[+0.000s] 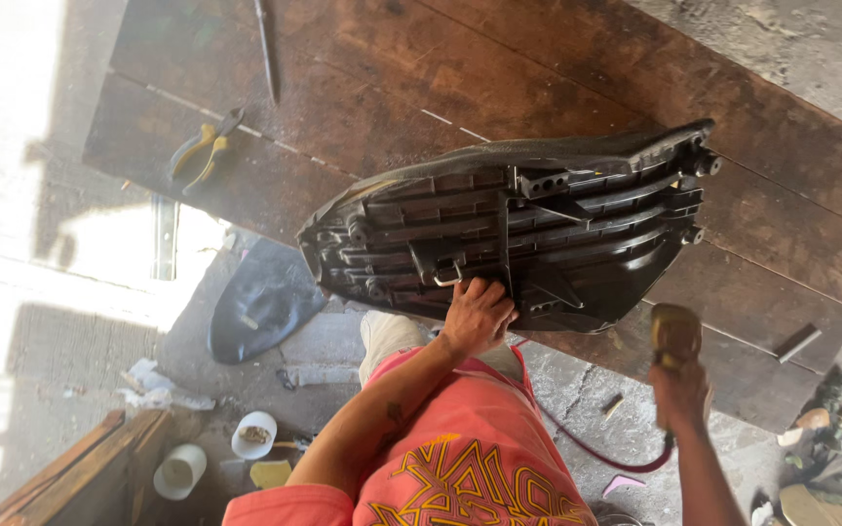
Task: The person stretches and secures a black fabric cover over a motorcycle seat using a pneumatic staple gun. They repeatedly pull the fabric taut and staple it to the underside of the seat, working around the edges and contours.
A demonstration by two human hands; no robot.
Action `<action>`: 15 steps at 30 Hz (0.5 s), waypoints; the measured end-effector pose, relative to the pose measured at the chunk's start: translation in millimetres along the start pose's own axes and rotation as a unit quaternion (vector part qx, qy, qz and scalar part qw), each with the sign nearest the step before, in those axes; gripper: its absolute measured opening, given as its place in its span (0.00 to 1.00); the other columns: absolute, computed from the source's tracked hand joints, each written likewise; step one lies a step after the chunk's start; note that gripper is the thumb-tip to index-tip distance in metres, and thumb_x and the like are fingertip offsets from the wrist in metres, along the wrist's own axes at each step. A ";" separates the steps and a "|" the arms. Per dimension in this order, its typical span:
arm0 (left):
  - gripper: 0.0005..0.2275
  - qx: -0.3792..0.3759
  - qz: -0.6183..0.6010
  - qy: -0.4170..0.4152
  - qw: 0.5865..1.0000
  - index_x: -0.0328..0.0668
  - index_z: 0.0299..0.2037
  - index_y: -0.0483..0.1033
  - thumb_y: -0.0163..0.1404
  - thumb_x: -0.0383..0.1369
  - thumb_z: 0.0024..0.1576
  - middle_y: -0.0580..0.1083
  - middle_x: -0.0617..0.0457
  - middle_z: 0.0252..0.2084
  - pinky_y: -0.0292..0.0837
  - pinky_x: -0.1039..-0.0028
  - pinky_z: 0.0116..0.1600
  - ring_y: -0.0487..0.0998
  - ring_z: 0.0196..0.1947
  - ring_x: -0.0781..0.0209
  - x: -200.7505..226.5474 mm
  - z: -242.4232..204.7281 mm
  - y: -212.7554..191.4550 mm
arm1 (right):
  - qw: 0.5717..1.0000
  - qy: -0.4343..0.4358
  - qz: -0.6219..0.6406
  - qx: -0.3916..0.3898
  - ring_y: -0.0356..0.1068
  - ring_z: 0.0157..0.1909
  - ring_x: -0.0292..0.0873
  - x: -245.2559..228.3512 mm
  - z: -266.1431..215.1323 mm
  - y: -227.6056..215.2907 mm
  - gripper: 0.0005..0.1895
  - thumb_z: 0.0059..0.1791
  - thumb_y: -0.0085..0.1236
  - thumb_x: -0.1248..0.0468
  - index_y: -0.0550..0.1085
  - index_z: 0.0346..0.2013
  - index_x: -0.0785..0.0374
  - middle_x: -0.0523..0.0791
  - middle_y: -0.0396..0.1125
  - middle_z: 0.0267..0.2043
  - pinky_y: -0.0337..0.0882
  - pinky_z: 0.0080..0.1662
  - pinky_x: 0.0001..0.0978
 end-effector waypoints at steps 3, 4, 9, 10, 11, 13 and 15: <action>0.05 0.001 -0.024 -0.006 1.000 0.49 0.33 0.78 0.59 0.36 0.53 0.69 0.55 0.43 0.62 0.56 0.51 0.66 0.47 0.53 -6.1 2.8 3.7 | 0.991 -0.102 0.026 0.084 0.69 0.39 0.58 3.2 -67.7 1.6 0.39 0.42 0.65 0.59 0.61 0.62 0.75 0.59 0.65 0.45 0.73 0.37 0.53; 0.05 -0.005 -0.033 -0.009 0.999 0.49 0.33 0.77 0.60 0.36 0.53 0.69 0.55 0.42 0.62 0.57 0.51 0.66 0.47 0.52 -7.8 1.7 6.0 | 0.978 -0.127 0.125 0.105 0.70 0.40 0.55 6.3 -99.2 8.2 0.40 0.40 0.66 0.59 0.61 0.60 0.75 0.55 0.66 0.45 0.74 0.37 0.49; 0.06 -0.003 -0.033 -0.001 0.999 0.49 0.32 0.77 0.61 0.37 0.53 0.69 0.55 0.41 0.60 0.54 0.47 0.67 0.46 0.52 -13.5 1.5 9.4 | 0.968 -0.234 0.032 0.084 0.75 0.33 0.51 -35.7 -189.4 49.4 0.12 0.38 0.67 0.56 0.79 0.28 0.61 0.50 0.75 0.30 0.75 0.41 0.44; 0.06 -0.001 -0.032 -0.003 0.999 0.49 0.31 0.77 0.61 0.37 0.53 0.69 0.55 0.41 0.60 0.53 0.46 0.67 0.46 0.52 -11.6 0.1 10.2 | 0.972 -0.217 0.004 0.090 0.74 0.33 0.55 -44.3 -198.3 50.6 0.16 0.35 0.69 0.56 0.78 0.30 0.63 0.52 0.74 0.31 0.75 0.40 0.46; 0.06 -0.002 -0.034 -0.002 0.999 0.49 0.32 0.77 0.60 0.37 0.53 0.69 0.55 0.42 0.60 0.53 0.46 0.66 0.46 0.52 -12.1 -0.3 11.1 | 0.974 -0.204 -0.024 0.097 0.73 0.34 0.58 -60.4 -199.3 55.6 0.21 0.32 0.71 0.55 0.77 0.31 0.66 0.55 0.73 0.32 0.75 0.39 0.48; 0.06 0.001 -0.034 -0.004 0.999 0.50 0.34 0.77 0.60 0.38 0.54 0.68 0.56 0.43 0.60 0.51 0.46 0.65 0.46 0.53 -15.1 0.0 11.2 | 0.978 -0.173 -0.040 0.111 0.73 0.34 0.62 -89.8 -202.3 56.1 0.24 0.30 0.72 0.55 0.77 0.32 0.67 0.57 0.73 0.32 0.74 0.39 0.51; 0.06 -0.010 -0.032 0.004 0.999 0.50 0.35 0.77 0.59 0.37 0.52 0.68 0.55 0.44 0.61 0.51 0.47 0.65 0.48 0.52 -17.0 -0.6 13.8 | 0.983 -0.133 -0.020 0.123 0.73 0.34 0.62 -111.2 -209.3 49.1 0.21 0.32 0.70 0.55 0.77 0.31 0.65 0.57 0.73 0.30 0.74 0.38 0.53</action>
Point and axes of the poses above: each hand's wrist, its own z-axis towards the middle knuckle, its own y-axis out of the palm, x = y × z, the point moved 8 cm from there along z, towards the middle knuckle
